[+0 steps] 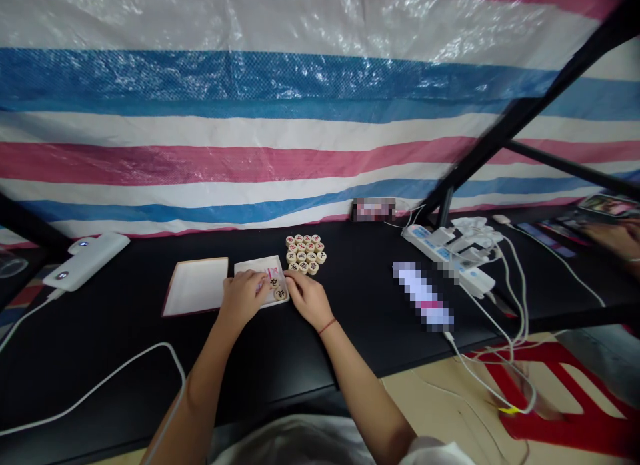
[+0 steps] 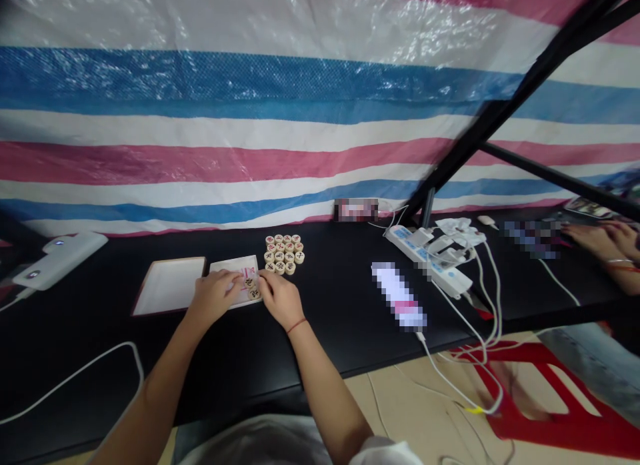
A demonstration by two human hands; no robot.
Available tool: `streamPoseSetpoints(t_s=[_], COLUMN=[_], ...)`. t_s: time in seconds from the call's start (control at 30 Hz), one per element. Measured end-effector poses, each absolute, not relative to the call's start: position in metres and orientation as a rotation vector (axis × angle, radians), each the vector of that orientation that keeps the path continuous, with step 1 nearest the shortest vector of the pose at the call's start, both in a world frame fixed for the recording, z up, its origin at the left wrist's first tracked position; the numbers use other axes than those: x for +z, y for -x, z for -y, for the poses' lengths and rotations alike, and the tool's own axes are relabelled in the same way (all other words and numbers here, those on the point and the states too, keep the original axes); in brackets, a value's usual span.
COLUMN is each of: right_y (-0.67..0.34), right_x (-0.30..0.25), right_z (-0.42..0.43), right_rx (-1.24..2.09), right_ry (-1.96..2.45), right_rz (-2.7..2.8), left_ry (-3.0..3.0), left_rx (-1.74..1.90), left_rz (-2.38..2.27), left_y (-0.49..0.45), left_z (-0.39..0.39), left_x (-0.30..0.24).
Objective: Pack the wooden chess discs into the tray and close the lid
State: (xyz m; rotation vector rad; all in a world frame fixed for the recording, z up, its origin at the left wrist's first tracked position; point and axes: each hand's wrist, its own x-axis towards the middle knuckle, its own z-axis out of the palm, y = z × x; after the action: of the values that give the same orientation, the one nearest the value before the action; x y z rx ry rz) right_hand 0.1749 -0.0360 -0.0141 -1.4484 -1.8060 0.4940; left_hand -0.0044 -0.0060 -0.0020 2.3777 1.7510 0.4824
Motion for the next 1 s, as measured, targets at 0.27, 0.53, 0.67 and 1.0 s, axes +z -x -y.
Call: streamPoseSetpoints(t_s=[0.27, 0.53, 0.67, 1.0], right_y=[-0.166, -0.166, -0.165, -0.165], right_x=[-0.010, -0.010, -0.013, -0.020], right_z=[0.037, 0.038, 0.038, 0.035], right_rx=[0.559, 0.567, 0.577, 0.397], right_ry=[1.554, 1.560, 1.535, 1.238], right_rz=[1.889, 1.867, 1.823, 1.727], left_ry=[-2.472, -2.439, -2.428, -2.110], left_rx=[0.210, 0.213, 0.274, 0.883], left_rz=[-1.604, -1.456, -1.399, -1.236], left_y=[0.002, 0.004, 0.004, -0.004], left_z=[0.002, -0.004, -0.010, -0.005], left_x=[-0.002, -0.006, -0.010, -0.002])
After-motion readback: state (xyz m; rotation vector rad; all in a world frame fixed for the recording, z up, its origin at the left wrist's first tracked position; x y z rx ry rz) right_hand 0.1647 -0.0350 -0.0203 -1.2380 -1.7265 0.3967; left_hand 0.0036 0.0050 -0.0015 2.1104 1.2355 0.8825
